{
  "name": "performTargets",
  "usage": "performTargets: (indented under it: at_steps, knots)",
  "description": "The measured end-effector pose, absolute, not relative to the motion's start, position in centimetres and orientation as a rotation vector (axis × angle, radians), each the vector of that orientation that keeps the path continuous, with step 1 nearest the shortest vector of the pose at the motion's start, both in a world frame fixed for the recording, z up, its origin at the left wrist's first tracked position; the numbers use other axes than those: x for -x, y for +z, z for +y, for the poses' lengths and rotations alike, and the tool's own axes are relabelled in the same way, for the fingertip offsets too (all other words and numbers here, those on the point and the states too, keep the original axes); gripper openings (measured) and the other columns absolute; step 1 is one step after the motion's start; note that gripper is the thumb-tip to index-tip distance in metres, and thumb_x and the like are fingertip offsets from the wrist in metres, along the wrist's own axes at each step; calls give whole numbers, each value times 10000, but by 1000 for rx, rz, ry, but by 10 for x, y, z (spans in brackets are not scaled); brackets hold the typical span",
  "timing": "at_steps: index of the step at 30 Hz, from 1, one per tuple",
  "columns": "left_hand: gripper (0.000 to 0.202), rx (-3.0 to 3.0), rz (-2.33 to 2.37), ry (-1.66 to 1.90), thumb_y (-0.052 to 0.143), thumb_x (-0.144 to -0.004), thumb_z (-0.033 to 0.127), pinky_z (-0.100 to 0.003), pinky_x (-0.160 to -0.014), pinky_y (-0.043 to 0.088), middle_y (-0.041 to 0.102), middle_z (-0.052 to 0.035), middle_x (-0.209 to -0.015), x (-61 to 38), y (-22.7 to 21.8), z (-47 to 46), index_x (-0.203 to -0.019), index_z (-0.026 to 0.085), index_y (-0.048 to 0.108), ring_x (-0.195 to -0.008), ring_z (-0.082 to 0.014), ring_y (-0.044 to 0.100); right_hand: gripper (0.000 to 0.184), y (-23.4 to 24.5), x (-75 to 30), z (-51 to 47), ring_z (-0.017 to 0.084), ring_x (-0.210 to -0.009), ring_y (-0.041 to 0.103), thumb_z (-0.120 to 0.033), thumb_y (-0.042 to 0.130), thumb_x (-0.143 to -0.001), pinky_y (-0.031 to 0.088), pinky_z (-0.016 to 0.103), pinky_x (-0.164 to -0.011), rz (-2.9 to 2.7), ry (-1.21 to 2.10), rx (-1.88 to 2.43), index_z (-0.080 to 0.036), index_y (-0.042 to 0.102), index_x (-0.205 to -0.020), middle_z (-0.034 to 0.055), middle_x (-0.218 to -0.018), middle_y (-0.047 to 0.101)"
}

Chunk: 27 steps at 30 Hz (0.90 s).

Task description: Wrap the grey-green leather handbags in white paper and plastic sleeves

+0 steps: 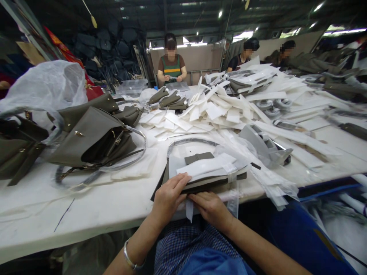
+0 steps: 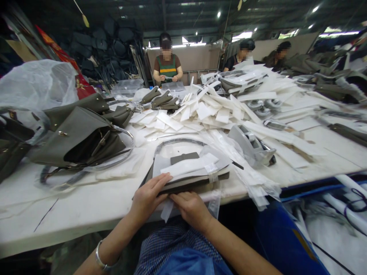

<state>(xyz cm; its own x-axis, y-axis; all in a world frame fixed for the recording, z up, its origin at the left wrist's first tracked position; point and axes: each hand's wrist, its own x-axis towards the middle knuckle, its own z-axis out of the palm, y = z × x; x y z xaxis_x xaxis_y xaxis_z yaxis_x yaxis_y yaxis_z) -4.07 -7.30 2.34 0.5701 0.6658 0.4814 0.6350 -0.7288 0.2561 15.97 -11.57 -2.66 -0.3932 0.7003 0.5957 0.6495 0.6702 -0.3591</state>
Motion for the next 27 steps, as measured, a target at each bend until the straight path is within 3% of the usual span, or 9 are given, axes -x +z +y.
performTargets:
  at_steps: [7, 14, 20, 27]
  knots:
    - [581, -2723, 1138, 817, 648, -873, 111, -373, -1103, 452, 542, -54, -1419, 40, 9, -75, -1400, 256, 451, -1304, -221, 507, 245, -19, -160, -130, 182, -941, 708, -73, 483, -937, 577, 327, -840, -2084, 55, 862, -165, 667, -1070, 74, -968, 748]
    - [692, -2727, 1143, 848, 642, -864, 79, -365, -1122, 438, 541, -56, -1425, 40, 4, -80, -1474, 242, 357, -1310, -222, 506, 322, -20, -165, -139, 195, -1026, 702, -24, 478, -903, 590, 367, -927, -2102, 46, 768, -159, 660, -1132, 81, -1036, 748]
    - [645, -2737, 1152, 900, 588, -865, 42, -390, -1124, 443, 562, -55, -1402, 37, 0, -82, -1451, 229, 394, -1309, -222, 504, 386, -23, -170, -143, 193, -1078, 684, -23, 469, -888, 578, 380, -967, -2124, 96, 707, -161, 635, -1208, 102, -1089, 736]
    - [667, -2641, 1118, 753, 527, -837, 46, -407, -1183, 357, 467, -56, -1484, 38, 12, -89, -1465, 203, 371, -1395, -219, 382, 405, -20, -173, -148, 192, -1060, 692, 1, 465, -865, 584, 377, -961, -2158, 109, 701, -155, 627, -1203, 102, -1090, 736]
